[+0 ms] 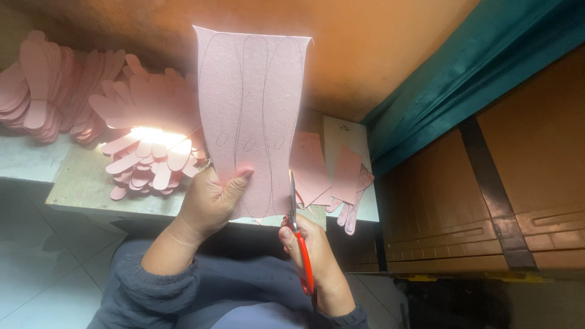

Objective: The person uses red-handled scissors to cut a pink sheet of material along pre-drawn outlines. They repeatedly trim the edges to form elongated shapes and place the finished pieces onto a growing stack on the table.

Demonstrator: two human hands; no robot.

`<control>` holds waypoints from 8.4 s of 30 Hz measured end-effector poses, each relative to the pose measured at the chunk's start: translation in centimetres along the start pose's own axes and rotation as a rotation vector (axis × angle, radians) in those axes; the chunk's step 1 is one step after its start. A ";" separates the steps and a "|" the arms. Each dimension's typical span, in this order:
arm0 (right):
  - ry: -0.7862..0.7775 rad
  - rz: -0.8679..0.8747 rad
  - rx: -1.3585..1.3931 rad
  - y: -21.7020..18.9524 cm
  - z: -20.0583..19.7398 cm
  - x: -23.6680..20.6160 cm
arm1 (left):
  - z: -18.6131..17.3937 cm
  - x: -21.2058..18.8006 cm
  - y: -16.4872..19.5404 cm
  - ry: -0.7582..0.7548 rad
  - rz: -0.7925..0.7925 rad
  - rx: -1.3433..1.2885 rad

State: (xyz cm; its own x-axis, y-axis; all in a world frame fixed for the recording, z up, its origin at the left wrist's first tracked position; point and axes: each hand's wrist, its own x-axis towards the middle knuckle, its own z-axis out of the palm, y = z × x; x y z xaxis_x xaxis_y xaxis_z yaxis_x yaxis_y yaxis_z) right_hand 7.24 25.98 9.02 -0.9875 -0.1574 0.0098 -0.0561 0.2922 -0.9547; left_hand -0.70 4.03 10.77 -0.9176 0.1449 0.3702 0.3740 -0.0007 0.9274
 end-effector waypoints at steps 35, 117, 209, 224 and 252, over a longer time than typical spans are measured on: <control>0.112 0.277 0.105 1.3 0.9 0.8 | 1.5 0.3 -0.8 0.028 -0.076 -0.041; -0.033 0.030 0.052 0.3 -0.1 0.8 | -0.7 0.8 -2.0 -0.040 -0.341 0.117; 0.256 0.015 0.040 -0.6 -0.5 0.0 | 2.9 -3.1 2.7 -0.003 -0.150 0.045; 0.312 0.018 0.046 0.4 -1.4 0.3 | 3.0 -3.1 2.7 -0.106 -0.177 0.083; 0.218 0.140 -0.024 1.2 -3.0 0.7 | 1.2 -2.1 0.9 -0.204 -0.260 0.173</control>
State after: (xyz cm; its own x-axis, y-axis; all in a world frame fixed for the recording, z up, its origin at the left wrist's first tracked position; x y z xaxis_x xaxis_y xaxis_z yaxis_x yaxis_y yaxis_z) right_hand 6.00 29.09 8.79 -0.9942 0.0921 -0.0555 0.0823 0.3193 -0.9441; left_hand 1.71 4.94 10.79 -0.9458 0.3123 0.0893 0.1655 0.2269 0.9598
